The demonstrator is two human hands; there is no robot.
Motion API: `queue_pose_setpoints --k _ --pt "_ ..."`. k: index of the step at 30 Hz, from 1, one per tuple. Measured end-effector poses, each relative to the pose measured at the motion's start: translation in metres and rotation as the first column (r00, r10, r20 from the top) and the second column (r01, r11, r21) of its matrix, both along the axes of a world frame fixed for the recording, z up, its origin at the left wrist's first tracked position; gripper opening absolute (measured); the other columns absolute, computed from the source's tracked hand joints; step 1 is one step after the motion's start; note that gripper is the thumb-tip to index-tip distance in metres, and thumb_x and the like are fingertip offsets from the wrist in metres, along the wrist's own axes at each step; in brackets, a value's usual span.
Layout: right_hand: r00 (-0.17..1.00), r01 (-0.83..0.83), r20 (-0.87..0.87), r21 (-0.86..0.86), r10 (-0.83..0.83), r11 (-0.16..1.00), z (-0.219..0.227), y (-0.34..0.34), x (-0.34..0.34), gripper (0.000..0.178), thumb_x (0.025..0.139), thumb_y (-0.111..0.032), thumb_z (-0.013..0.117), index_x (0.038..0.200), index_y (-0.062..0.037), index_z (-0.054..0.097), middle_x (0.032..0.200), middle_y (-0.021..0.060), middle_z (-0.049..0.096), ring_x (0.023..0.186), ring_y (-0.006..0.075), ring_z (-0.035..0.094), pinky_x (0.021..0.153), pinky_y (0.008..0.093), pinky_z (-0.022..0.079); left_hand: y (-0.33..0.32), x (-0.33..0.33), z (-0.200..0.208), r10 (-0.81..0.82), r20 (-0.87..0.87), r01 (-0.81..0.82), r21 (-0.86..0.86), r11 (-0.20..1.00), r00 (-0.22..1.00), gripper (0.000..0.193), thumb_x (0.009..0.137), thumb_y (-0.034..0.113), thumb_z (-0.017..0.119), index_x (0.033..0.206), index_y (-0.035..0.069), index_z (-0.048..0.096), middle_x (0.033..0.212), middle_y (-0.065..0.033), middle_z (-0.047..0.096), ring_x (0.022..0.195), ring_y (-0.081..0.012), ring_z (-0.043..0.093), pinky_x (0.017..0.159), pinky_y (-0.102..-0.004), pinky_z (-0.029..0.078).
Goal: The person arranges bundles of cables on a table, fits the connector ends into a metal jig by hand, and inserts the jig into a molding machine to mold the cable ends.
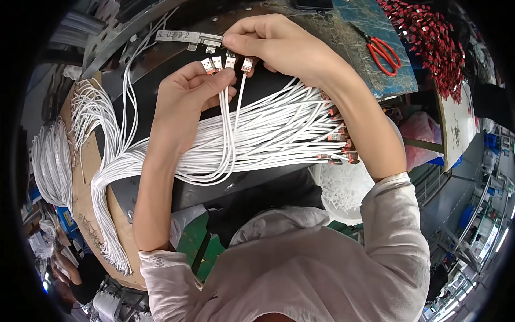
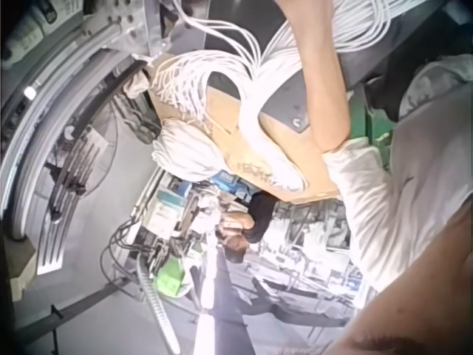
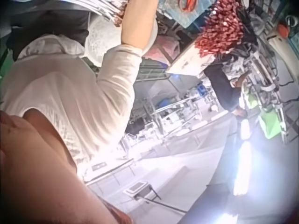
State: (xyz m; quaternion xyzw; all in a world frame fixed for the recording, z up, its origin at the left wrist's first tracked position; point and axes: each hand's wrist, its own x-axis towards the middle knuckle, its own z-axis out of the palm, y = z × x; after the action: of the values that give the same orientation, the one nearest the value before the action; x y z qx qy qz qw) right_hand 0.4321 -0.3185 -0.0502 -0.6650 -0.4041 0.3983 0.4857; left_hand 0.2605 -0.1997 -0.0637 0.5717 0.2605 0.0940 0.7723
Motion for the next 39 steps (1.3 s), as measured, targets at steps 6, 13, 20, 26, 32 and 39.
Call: queue_pose_setpoints --k 6,13,20,26,32,39 --pt "0.997 -0.065 -0.03 0.016 0.065 0.998 0.0 -0.003 0.004 0.027 0.097 -0.018 0.073 0.116 0.0019 0.071 0.089 0.0007 0.072 0.076 0.006 0.063 0.065 0.0219 0.048 0.002 -0.002 0.0 0.01 0.012 -0.01 -0.029 1.0 1.0 0.015 0.095 0.013 0.078 0.098 -0.001 0.072 0.09 -0.0064 0.074 0.079 -0.01 0.069 0.075 -0.024 0.056" --pt "0.991 -0.128 0.037 0.042 0.126 0.991 -0.001 -0.005 0.01 0.036 0.09 -0.009 0.079 0.121 0.0059 0.069 0.096 0.0054 0.074 0.079 0.0076 0.065 0.07 0.0218 0.052 0.003 -0.004 0.0 0.004 -0.007 -0.004 -0.024 1.0 1.0 0.019 0.095 0.015 0.077 0.106 -0.001 0.073 0.092 -0.0054 0.073 0.078 -0.0091 0.068 0.071 -0.0245 0.058" --pt "0.993 -0.095 0.07 0.012 0.094 0.995 -0.004 -0.006 0.017 0.038 0.09 -0.007 0.079 0.126 0.0014 0.068 0.095 0.004 0.076 0.074 0.003 0.063 0.06 0.0192 0.047 0.013 -0.012 0.008 -0.142 -0.047 0.138 -0.087 0.987 0.989 0.037 0.095 0.012 0.077 0.127 -0.004 0.068 0.097 -0.0076 0.072 0.081 -0.0118 0.071 0.073 -0.0259 0.066" --pt "0.994 -0.104 0.032 0.025 0.103 0.994 -0.002 -0.006 0.02 0.039 0.087 -0.009 0.083 0.122 0.002 0.072 0.095 0.0054 0.076 0.074 0.0042 0.064 0.061 0.0193 0.048 0.016 -0.014 0.006 -0.115 -0.081 0.11 -0.059 0.992 0.99 0.038 0.09 0.014 0.083 0.122 -0.002 0.072 0.091 -0.0043 0.071 0.076 -0.0092 0.069 0.07 -0.023 0.062" --pt "0.989 -0.142 0.043 0.066 0.139 0.988 -0.005 -0.006 0.022 0.038 0.085 -0.011 0.085 0.119 0.0031 0.074 0.093 0.0065 0.077 0.075 0.0068 0.065 0.063 0.0217 0.05 0.014 -0.015 0.003 -0.093 -0.052 0.09 -0.056 0.994 0.994 0.036 0.089 0.017 0.085 0.118 -0.002 0.075 0.086 -0.0029 0.069 0.076 -0.0082 0.067 0.069 -0.0227 0.061" --pt "0.993 -0.109 0.039 -0.054 0.111 0.993 0.005 0.0 0.02 0.038 0.085 -0.009 0.084 0.119 0.0038 0.074 0.091 0.006 0.076 0.074 0.0066 0.065 0.063 0.0223 0.05 0.015 -0.011 0.009 -0.102 -0.09 0.098 -0.051 0.994 0.991 0.035 0.091 0.012 0.082 0.121 -0.002 0.073 0.089 -0.0041 0.071 0.074 -0.0086 0.069 0.07 -0.0241 0.064"
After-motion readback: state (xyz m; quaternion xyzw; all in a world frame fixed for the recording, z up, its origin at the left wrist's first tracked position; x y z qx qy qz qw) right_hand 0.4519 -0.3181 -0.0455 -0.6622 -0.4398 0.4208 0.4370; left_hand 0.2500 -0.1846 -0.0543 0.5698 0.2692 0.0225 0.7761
